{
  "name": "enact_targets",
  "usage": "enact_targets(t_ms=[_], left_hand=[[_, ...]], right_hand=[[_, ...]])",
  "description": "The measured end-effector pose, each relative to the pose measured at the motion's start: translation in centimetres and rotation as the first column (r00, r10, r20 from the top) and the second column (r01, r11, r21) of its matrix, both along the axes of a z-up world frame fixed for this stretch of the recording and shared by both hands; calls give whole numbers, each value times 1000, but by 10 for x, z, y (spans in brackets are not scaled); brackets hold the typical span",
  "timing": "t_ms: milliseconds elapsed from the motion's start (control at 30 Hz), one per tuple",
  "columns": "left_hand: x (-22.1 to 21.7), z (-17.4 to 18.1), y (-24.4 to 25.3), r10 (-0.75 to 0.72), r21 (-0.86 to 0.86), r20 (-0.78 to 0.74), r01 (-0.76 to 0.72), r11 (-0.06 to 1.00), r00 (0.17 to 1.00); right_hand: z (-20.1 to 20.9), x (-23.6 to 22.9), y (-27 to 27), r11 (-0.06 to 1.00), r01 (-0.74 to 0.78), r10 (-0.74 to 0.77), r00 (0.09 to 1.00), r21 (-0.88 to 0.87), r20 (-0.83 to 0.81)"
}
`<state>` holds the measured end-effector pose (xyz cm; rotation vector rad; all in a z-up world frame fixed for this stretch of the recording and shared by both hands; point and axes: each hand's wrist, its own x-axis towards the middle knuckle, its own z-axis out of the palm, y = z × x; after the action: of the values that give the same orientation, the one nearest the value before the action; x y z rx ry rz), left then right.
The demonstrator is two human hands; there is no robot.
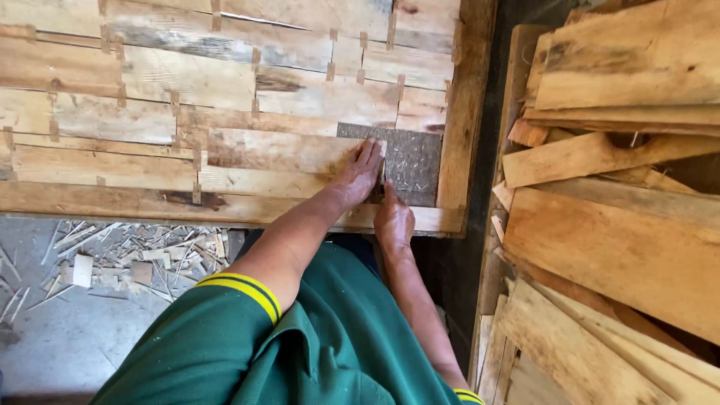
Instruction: Fitting and trimming thin wood veneer pieces to create a decorative mosaic pattern on a larger panel.
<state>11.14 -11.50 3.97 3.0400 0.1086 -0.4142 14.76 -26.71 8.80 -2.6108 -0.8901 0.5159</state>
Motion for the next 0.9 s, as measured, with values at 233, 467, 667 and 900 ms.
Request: enact_targets(t_ms=[233, 467, 667, 900], left_hand=[[4, -8, 2, 33, -15, 12, -33, 999, 999], [4, -8, 5, 100, -162, 40, -92, 982, 994], [5, 14, 4, 136, -204, 16, -129, 970, 991], [8, 8, 5, 121, -200, -37, -126, 972, 992]], right_hand=[[21, 2, -18, 999, -23, 23, 1000, -41, -12], [28, 17, 20, 995, 93, -91, 992, 23, -85], [-5, 23, 32, 991, 130, -128, 987, 12, -97], [-14, 23, 30, 995, 80, -78, 997, 59, -25]])
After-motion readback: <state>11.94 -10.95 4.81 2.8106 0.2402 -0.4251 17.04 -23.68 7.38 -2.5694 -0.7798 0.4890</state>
